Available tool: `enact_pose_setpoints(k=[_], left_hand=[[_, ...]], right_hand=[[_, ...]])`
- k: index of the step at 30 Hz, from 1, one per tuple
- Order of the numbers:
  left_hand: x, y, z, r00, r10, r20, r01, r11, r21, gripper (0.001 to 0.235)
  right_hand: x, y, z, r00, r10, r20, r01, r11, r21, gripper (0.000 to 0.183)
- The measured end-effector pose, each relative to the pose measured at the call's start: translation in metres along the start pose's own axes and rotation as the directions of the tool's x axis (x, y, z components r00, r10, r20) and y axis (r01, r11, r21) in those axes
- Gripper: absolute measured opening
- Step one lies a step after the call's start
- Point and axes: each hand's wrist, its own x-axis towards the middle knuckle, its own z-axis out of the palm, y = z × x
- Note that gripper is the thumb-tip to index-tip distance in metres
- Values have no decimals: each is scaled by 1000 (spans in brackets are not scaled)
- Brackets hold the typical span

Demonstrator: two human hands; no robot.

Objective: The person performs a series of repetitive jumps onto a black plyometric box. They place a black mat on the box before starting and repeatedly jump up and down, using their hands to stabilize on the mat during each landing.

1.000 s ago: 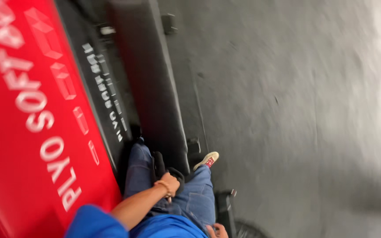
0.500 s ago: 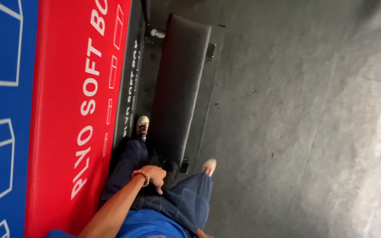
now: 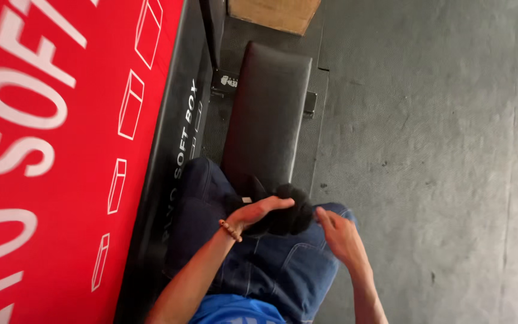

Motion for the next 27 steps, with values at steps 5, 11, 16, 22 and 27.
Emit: enact_pose_setpoints(k=[5,11,16,22,27], left_hand=[[-29,-42,2,970,242,-12,127,-466,876,63],[-98,-96,31,970,172,173,31,-791,610,49],[-139,-148,41,958,154,240,23,-881,472,69],[-160,-171,34,959,202,200,115,-918,380,63],[-201,-181,58,888,280,365,112,-901,419,74]], right_hand=[[17,-12,82,997,-74,-28,52,348,936,74],[-2,10,134,970,-214,-118,154,162,975,65],[-57,4,130,879,-349,-325,477,673,566,24],[-104,33,129,848,-185,-497,519,481,706,58],[-104,34,98,779,-232,-583,605,31,796,46]])
